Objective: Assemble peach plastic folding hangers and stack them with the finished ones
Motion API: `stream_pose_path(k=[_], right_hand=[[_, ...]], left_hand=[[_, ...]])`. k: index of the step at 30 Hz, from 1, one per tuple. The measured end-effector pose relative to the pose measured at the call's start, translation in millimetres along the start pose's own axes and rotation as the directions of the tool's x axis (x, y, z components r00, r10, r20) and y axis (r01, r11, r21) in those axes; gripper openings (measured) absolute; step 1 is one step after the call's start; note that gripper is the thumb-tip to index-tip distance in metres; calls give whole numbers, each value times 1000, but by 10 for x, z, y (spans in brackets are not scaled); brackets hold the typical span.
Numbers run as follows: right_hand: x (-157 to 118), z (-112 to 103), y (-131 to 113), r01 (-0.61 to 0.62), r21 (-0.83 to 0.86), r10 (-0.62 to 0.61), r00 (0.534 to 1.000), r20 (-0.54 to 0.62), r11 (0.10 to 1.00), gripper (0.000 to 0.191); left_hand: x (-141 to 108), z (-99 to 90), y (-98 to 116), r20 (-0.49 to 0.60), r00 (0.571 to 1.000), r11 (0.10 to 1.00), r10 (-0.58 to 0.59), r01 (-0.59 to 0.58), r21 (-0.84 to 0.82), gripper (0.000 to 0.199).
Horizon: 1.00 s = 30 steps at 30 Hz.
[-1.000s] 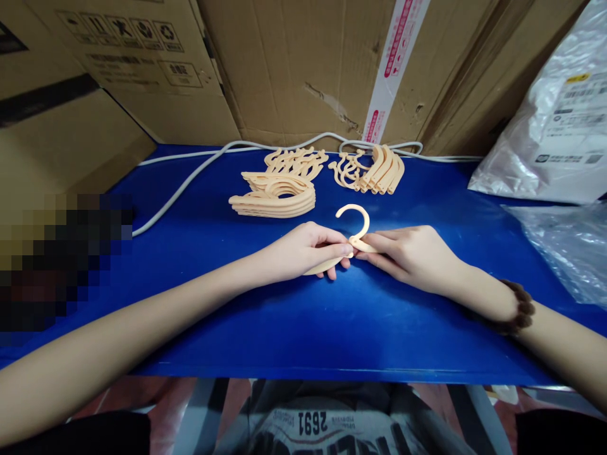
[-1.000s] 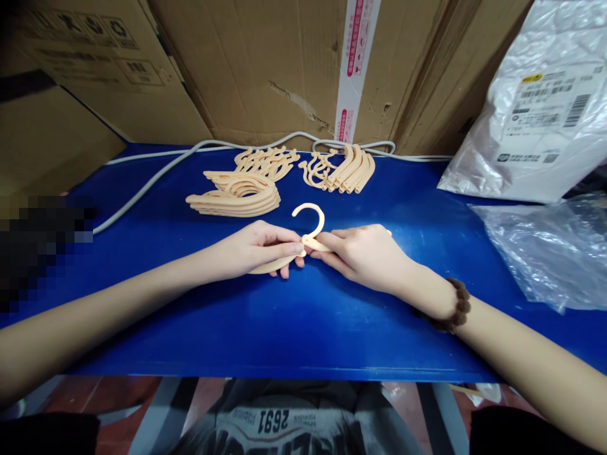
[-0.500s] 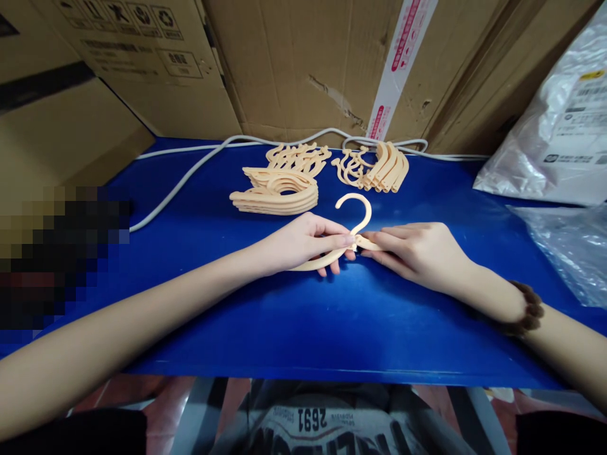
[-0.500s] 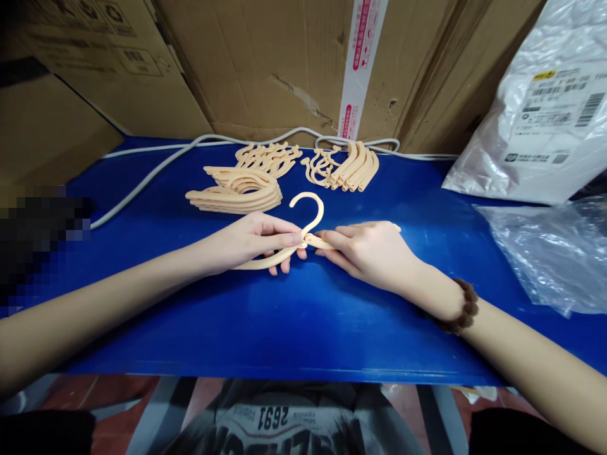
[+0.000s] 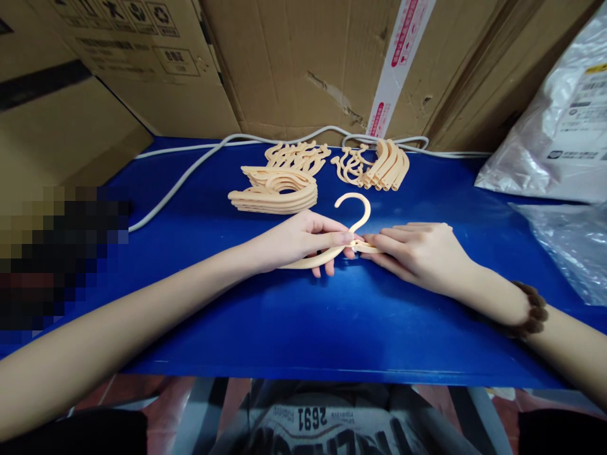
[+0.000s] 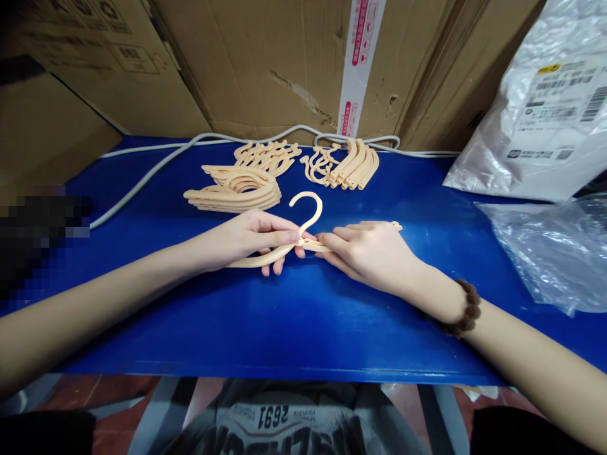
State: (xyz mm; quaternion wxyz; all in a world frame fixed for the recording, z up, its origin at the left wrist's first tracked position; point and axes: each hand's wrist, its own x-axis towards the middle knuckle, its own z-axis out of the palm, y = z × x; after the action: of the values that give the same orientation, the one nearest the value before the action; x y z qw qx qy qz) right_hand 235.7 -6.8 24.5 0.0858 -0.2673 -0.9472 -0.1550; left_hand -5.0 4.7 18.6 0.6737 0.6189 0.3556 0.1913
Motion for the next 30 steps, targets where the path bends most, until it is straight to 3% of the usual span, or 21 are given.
stream_pose_path(k=[10,21,30], right_hand=[[3,-7,-43,44,-51,-48,995,-89,998,36],[18,-31,-79,53,3,-53,995,-90,999,41],[-6,-17,-83,16,72,-16,1000,-11,997,42]], left_hand=[[-11,8,27,30,999,1000,-21,21,-7,24],[-34,-30,38,95,995,999,-10,7,38,27],[-23,7,35,90,996,1000,23,-23,6,23]])
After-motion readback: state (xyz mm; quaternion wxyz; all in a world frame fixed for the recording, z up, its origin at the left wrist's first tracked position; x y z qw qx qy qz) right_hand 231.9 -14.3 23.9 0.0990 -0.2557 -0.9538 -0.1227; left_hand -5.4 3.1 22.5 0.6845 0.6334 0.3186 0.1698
